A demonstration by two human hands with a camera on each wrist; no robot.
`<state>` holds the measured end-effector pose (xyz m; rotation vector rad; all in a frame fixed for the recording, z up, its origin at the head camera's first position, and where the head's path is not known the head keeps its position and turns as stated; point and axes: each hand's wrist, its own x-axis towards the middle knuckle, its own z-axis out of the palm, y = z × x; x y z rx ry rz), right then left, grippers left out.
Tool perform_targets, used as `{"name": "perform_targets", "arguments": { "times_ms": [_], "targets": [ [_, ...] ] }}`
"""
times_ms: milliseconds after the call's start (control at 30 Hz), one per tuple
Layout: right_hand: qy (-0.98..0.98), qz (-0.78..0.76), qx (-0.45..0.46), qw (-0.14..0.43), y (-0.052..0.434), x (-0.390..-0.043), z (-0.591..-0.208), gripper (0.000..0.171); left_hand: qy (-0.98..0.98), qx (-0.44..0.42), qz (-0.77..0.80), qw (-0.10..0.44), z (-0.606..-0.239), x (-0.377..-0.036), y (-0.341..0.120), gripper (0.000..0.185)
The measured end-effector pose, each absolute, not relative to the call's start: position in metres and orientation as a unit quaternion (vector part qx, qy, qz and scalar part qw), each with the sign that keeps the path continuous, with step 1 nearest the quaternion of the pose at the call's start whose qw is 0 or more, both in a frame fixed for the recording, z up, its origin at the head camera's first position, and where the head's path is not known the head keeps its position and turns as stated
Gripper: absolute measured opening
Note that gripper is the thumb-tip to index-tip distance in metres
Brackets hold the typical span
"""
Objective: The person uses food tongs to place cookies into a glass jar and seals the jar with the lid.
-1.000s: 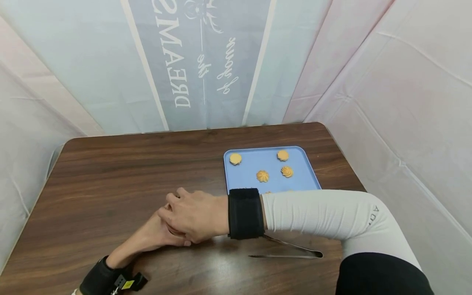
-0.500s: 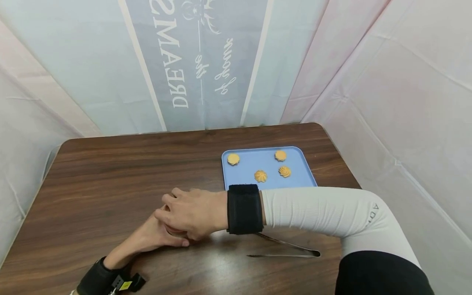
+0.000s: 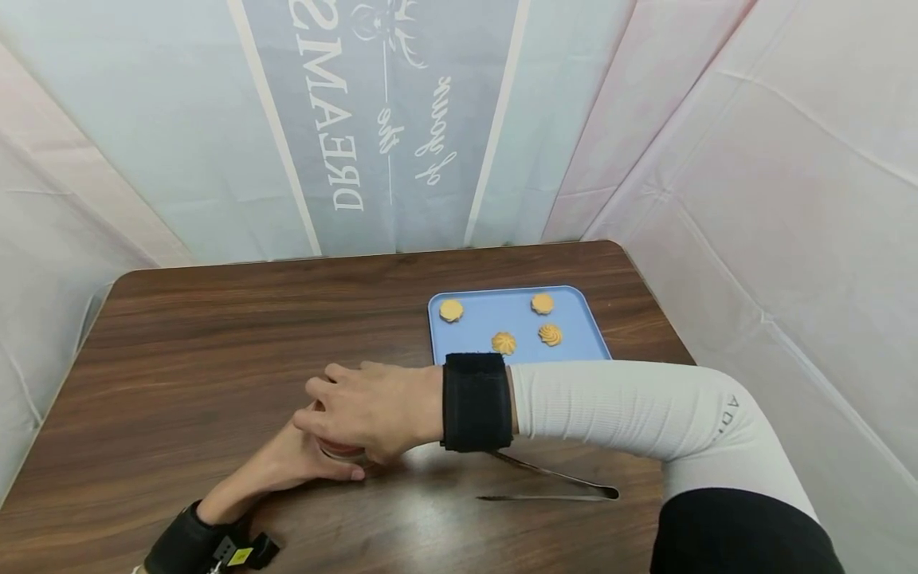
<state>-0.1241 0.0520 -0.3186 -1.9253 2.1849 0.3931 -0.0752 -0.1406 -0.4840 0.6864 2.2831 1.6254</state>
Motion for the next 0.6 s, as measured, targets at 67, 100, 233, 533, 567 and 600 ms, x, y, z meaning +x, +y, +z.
{"name": "perform_targets", "arguments": {
  "times_ms": [67,100,233,533,567,600],
  "targets": [
    [0.742,0.13,-0.65,0.1,0.054,-0.124,-0.316,0.058,0.782,0.235,0.561,0.132,-0.484,-0.075,-0.141,0.104],
    [0.744,0.128,-0.649,0.099,0.054,-0.124,-0.315,0.058,0.781,0.235,0.562,0.135,-0.484,-0.075,-0.141,0.104],
    [0.755,0.12,-0.638,0.095,0.058,-0.122,-0.307,0.061,0.775,0.235,0.568,0.146,-0.485,-0.077,-0.141,0.102],
    [0.771,0.106,-0.625,0.068,0.08,-0.119,-0.294,0.056,0.802,0.201,0.547,0.131,-0.482,-0.078,-0.137,0.107],
    [0.773,0.104,-0.623,0.068,0.082,-0.118,-0.293,0.055,0.803,0.198,0.547,0.128,-0.482,-0.077,-0.137,0.104],
    [0.776,0.102,-0.619,0.069,0.085,-0.118,-0.292,0.053,0.803,0.197,0.549,0.124,-0.483,-0.077,-0.136,0.101]
  ]
}}
